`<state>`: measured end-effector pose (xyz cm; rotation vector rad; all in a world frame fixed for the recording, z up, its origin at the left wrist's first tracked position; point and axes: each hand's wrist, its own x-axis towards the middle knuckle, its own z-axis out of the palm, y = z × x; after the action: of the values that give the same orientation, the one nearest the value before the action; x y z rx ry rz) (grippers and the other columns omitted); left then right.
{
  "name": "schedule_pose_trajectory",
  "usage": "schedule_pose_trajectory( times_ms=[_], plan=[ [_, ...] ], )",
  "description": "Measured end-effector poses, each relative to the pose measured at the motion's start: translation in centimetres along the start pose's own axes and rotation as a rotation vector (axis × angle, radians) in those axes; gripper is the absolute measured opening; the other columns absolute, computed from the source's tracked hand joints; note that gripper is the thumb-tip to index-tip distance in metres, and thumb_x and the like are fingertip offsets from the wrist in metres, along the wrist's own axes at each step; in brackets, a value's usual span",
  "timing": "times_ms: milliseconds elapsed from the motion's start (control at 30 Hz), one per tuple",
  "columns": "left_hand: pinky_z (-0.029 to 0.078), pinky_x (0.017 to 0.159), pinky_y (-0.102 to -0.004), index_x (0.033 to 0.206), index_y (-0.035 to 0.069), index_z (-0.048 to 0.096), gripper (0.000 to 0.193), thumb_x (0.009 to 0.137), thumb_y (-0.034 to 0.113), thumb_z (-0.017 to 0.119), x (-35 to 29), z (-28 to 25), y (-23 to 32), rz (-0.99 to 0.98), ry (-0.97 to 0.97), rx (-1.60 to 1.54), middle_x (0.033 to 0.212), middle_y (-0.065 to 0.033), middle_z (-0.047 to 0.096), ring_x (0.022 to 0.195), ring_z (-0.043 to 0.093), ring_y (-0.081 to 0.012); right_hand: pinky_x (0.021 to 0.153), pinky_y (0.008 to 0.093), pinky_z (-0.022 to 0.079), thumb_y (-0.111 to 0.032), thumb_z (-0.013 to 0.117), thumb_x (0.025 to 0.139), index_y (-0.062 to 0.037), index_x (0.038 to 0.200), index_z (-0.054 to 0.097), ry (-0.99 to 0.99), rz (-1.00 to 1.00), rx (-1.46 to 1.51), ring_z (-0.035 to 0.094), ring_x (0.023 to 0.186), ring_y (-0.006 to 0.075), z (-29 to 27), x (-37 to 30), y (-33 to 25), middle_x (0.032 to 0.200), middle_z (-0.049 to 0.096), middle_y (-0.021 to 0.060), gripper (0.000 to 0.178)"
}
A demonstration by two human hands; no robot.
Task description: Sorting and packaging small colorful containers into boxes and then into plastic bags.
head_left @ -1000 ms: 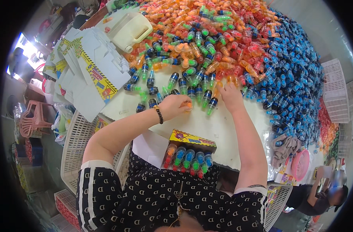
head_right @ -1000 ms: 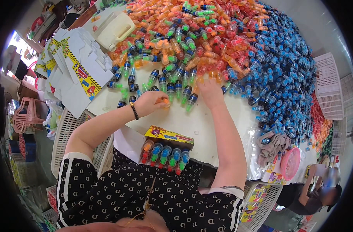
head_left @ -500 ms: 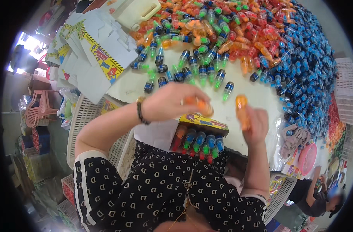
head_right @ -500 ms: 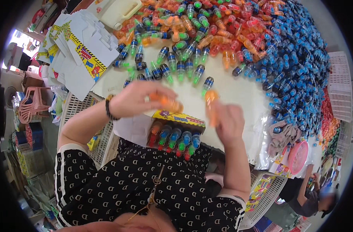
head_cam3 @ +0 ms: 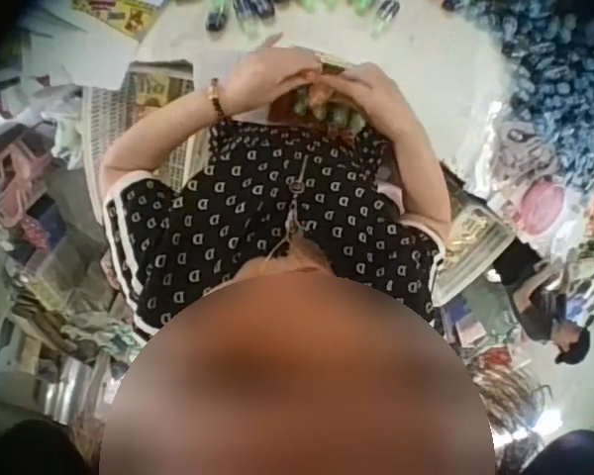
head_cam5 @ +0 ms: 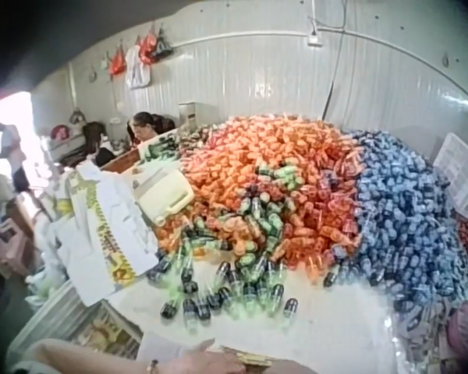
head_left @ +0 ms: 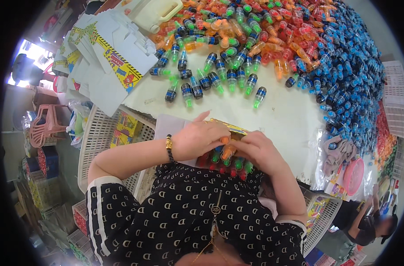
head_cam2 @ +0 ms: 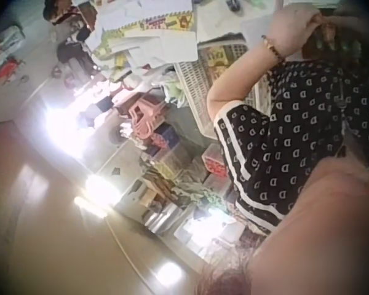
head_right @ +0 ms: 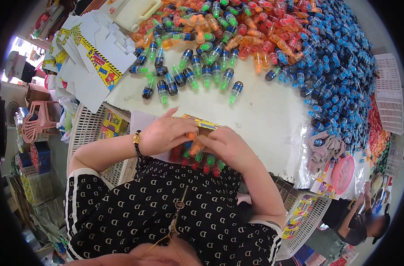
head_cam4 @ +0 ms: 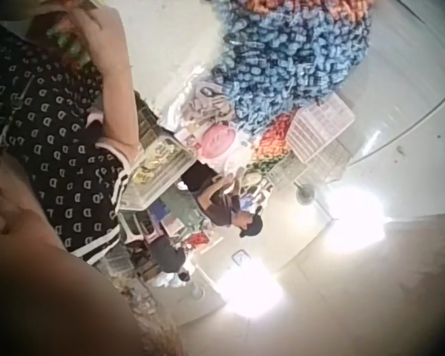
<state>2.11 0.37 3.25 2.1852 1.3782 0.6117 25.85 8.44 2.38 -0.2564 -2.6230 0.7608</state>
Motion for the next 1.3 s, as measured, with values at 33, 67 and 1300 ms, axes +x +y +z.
schedule_pose_trajectory(
  times_ms=[33, 67, 1300],
  plan=[
    [0.040, 0.100, -0.0501, 0.106, 0.011, 0.057, 0.021, 0.090, 0.025, 0.060, 0.3, -0.4, 0.0, -0.001, 0.000, -0.001, 0.113, -0.0053, 0.062, 0.105, 0.060, -0.0272, 0.075, 0.0318, 0.048, -0.010, 0.071, 0.075, -0.0103, 0.113, 0.066, 0.099, 0.070, 0.075, 0.056, 0.084, 0.0217, 0.4, -0.1, 0.6, 0.087, 0.057, 0.0024, 0.039],
    [0.034, 0.104, -0.0536, 0.113, 0.011, 0.057, 0.026, 0.091, 0.024, 0.060, 0.7, -1.0, 0.0, -0.071, -0.121, -0.081, 0.120, -0.0053, 0.060, 0.113, 0.056, -0.0268, 0.077, 0.0315, 0.048, -0.009, 0.071, 0.076, -0.0097, 0.113, 0.066, 0.197, 0.140, 0.150, 0.056, 0.086, 0.0211, 0.8, -0.3, 1.1, 0.087, 0.058, 0.0031, 0.037],
    [0.020, 0.098, -0.0737, 0.138, 0.020, 0.046, 0.072, 0.077, 0.052, 0.066, 1.5, 4.1, 4.0, 0.100, -0.208, 0.367, 0.148, 0.0026, 0.038, 0.139, 0.029, -0.0224, 0.075, 0.0370, 0.050, -0.028, 0.072, 0.080, -0.0046, 0.095, 0.065, 1.023, 1.506, -0.678, 0.063, 0.081, 0.0249, -3.7, -30.5, 9.2, 0.087, 0.064, 0.0104, 0.028]
  ],
)
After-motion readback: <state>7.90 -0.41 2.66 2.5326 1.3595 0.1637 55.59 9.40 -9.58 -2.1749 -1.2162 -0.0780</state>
